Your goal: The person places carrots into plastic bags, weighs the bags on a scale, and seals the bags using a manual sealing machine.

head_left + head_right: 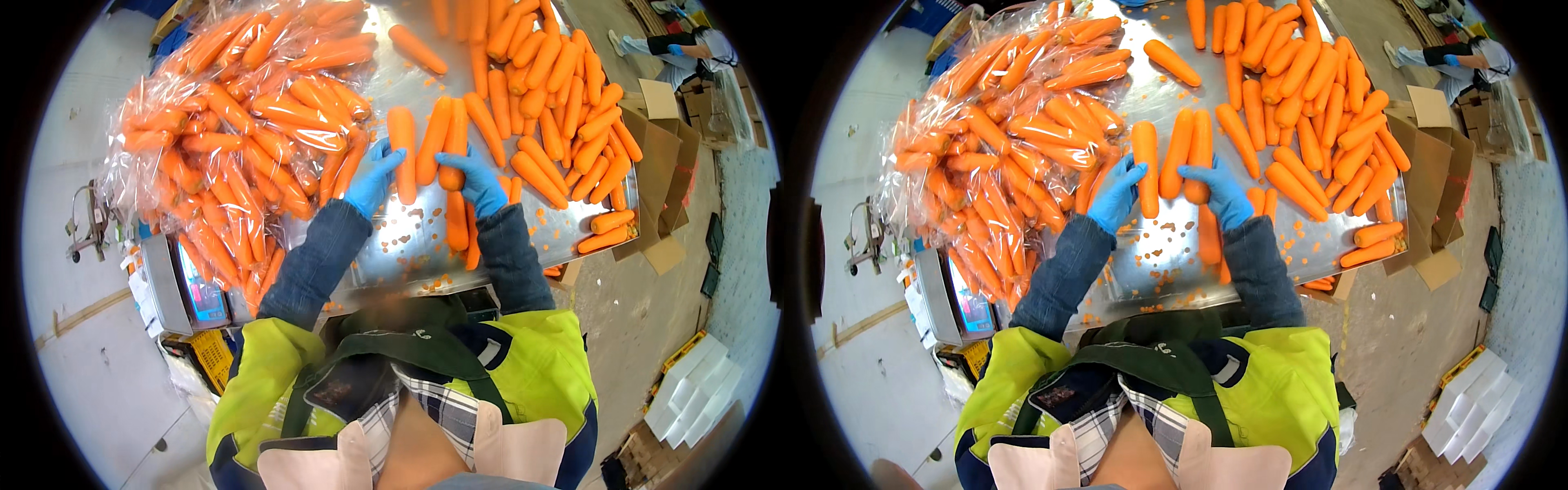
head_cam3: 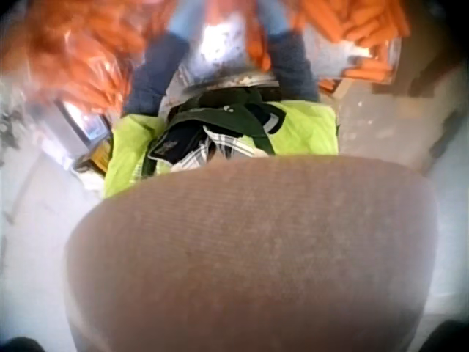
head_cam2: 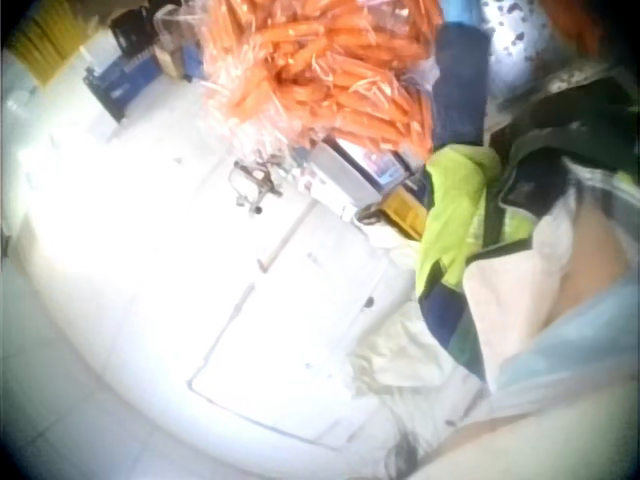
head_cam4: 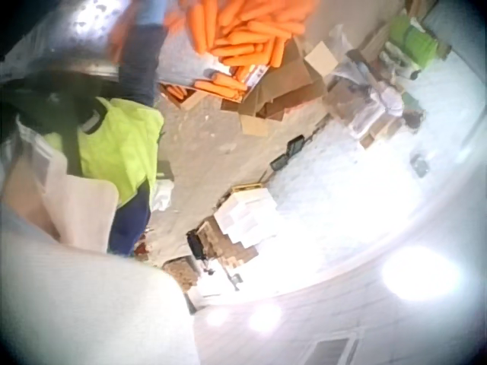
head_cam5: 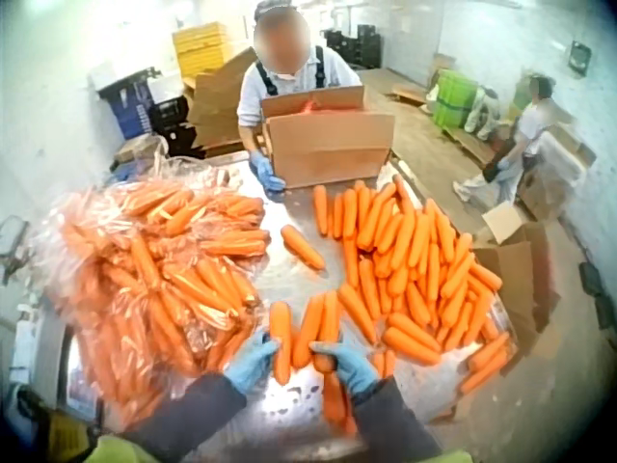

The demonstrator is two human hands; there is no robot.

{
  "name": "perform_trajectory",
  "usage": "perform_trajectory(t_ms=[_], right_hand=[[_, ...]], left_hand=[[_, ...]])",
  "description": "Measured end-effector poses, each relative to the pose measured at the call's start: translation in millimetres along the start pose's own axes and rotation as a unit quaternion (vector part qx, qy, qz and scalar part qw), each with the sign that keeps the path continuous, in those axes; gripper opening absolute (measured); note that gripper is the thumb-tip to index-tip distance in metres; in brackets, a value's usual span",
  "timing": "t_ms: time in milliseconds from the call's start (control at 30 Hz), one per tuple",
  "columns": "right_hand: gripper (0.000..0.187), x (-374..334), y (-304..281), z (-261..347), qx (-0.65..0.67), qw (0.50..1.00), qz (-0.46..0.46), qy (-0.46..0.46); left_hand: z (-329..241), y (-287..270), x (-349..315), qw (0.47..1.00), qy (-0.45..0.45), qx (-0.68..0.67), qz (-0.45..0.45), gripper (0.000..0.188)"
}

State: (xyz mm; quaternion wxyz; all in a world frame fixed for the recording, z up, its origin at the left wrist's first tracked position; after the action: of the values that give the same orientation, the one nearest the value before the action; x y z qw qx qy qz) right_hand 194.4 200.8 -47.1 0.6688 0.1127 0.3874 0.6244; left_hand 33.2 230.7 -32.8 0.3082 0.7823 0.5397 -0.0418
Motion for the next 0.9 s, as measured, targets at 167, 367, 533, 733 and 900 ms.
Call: perform_trajectory(t_ms=[167,367,533,733,900], right_hand=[[0.052,-34,52,-44,0.026,0.999,0.008,0.043],[0.057,-67,70,-61,-0.135,0.991,0.015,0.019],[0.062,-102,48,-51,-0.236,0.971,-0.016,-0.022],[0.076,-144,21,-18,-0.560,0.820,-0.052,-0.103],[0.083,-160,11,-13,-0.663,0.739,-0.026,-0.122]], left_hand=[[-12,8,-66,0.898,0.213,0.363,-0.129,0.055],[-1,-2,-124,0.902,0.197,0.351,-0.154,0.053],[34,-62,-163,0.878,0.021,0.387,-0.281,0.030],[112,-28,-159,0.716,0.057,0.630,-0.295,0.029],[117,-39,-165,0.783,0.077,0.538,-0.301,0.022]])
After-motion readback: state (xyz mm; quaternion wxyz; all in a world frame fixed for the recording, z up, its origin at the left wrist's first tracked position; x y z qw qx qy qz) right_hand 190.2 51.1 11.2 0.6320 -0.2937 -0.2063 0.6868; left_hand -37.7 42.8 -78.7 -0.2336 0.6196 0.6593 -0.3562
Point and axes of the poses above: each hand's wrist, its own x-axis towards the middle knuckle, its own y-axis out of the palm, z = x × y, the point moved 7 cm from there along x, towards the middle knuckle, and after that the axes turned 2 degrees about -z, right-handed, at the moved point
